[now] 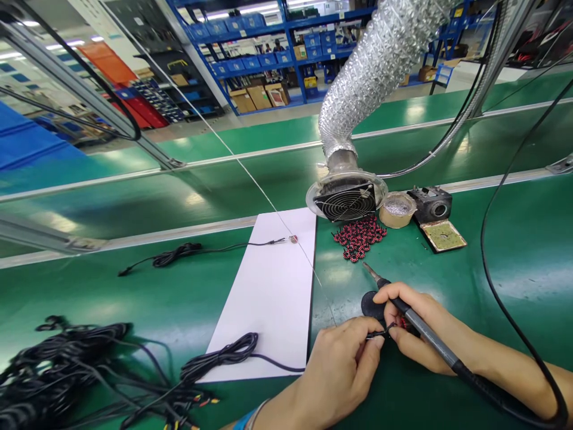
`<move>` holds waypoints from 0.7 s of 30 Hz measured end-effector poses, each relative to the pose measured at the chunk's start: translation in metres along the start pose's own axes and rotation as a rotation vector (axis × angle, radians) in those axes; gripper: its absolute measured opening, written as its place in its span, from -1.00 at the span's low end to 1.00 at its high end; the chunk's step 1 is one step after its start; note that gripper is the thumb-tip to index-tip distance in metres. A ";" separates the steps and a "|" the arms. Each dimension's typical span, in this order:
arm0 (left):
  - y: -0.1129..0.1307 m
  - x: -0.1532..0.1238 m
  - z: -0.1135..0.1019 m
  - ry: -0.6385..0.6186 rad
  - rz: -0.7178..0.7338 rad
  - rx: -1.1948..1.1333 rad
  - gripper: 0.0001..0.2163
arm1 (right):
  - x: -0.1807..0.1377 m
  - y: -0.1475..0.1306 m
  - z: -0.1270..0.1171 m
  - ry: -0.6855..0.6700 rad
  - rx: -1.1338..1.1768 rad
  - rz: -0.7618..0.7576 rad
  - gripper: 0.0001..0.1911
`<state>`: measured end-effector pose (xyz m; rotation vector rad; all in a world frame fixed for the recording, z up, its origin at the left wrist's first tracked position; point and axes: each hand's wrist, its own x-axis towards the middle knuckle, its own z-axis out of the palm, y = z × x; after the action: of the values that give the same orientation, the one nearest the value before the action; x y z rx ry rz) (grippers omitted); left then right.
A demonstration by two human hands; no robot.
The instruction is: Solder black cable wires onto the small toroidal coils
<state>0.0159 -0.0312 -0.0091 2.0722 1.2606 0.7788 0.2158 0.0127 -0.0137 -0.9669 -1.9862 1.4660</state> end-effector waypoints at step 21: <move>0.002 -0.001 0.004 0.181 -0.020 -0.105 -0.90 | -0.003 -0.003 0.005 0.010 0.235 0.051 -0.62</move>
<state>0.0194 -0.0336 -0.0108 1.9373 1.3041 1.0208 0.2135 0.0073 -0.0123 -0.9262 -1.7454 1.6738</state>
